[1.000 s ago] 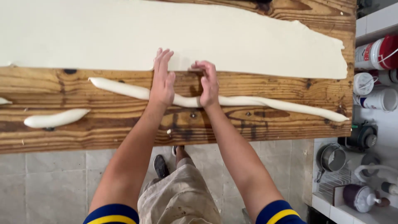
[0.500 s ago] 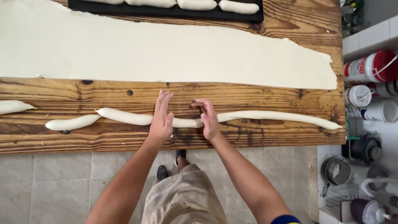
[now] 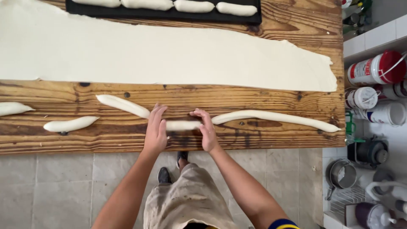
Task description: Shape dough into small rolls and place them on a baking tray
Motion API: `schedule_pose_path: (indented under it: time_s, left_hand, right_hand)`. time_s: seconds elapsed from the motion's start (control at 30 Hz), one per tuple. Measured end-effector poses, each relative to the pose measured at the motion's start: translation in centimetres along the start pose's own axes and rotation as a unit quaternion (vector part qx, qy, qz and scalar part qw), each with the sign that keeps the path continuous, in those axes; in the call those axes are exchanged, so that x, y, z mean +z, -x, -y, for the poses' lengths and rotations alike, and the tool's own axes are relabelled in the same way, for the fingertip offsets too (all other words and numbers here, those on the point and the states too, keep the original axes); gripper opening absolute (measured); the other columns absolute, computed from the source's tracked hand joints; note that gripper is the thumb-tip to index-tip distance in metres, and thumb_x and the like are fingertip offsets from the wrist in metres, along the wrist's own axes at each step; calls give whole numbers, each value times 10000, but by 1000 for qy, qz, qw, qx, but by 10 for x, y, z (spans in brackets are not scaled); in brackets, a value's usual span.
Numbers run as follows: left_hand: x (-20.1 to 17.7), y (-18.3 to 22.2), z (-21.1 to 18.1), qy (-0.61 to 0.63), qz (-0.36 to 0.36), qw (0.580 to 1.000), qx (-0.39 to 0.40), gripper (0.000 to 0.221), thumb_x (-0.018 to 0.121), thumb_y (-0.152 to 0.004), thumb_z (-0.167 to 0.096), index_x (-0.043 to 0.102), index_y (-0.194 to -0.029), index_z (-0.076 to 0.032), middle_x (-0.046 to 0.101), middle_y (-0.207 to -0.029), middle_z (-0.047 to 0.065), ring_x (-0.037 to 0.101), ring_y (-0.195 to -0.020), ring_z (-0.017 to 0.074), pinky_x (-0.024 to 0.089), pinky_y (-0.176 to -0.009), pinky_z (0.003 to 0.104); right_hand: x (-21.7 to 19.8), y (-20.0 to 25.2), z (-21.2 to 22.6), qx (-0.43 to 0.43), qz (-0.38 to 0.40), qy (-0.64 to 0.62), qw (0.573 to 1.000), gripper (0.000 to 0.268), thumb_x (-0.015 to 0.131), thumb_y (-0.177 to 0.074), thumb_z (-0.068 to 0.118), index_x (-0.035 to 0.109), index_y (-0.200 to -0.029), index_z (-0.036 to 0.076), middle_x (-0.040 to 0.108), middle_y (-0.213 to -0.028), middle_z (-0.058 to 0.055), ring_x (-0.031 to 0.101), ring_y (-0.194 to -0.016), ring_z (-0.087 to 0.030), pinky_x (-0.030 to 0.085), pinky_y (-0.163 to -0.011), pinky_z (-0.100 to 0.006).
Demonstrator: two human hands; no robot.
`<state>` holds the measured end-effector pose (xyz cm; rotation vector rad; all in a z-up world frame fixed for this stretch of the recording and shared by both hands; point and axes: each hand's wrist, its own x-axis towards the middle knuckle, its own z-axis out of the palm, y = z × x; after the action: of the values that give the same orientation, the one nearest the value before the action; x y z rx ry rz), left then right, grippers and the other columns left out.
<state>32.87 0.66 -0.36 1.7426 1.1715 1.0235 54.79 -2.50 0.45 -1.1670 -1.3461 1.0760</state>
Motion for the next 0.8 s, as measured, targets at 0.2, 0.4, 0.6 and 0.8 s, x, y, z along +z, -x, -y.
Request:
schedule_pose_path:
  time_s: [0.2, 0.4, 0.6, 0.8]
  left_hand:
    - [6, -31, 15, 14, -45, 999, 22, 469, 324, -1069, -188, 512, -1452, 6, 503, -1395, 276, 360, -1435, 520, 234, -1214, 592]
    - [0, -33, -23, 44, -80, 996, 19, 473, 329, -1095, -260, 531, -1438, -5, 505, -1415, 204, 393, -1447, 433, 278, -1220, 547]
    - [22, -12, -58, 59, -59, 996, 42, 532, 360, -1071, -363, 560, -1392, 11, 527, -1379, 216, 419, -1422, 442, 255, -1231, 538]
    - [105, -24, -90, 227, 3, 973, 46, 580, 382, -1068, -456, 546, -1418, -23, 521, -1406, 202, 403, -1440, 396, 244, -1228, 534]
  right_hand:
    - [4, -71, -25, -23, 40, 67, 997, 549, 387, -1069, 442, 455, -1463, 67, 612, -1363, -133, 492, -1408, -290, 275, -1236, -483]
    - [3, -95, -16, -20, 5, -58, 998, 456, 344, -1113, 373, 429, -1417, 43, 645, -1276, -148, 534, -1352, -292, 287, -1233, -503]
    - [-21, -8, 23, -10, 9, 45, 999, 491, 402, -1093, 379, 516, -1425, 36, 573, -1405, -190, 477, -1408, -363, 295, -1229, -502]
    - [-91, 62, 24, 25, -85, 74, 993, 440, 404, -1096, 305, 581, -1379, 20, 619, -1357, -166, 491, -1396, -340, 299, -1214, -474]
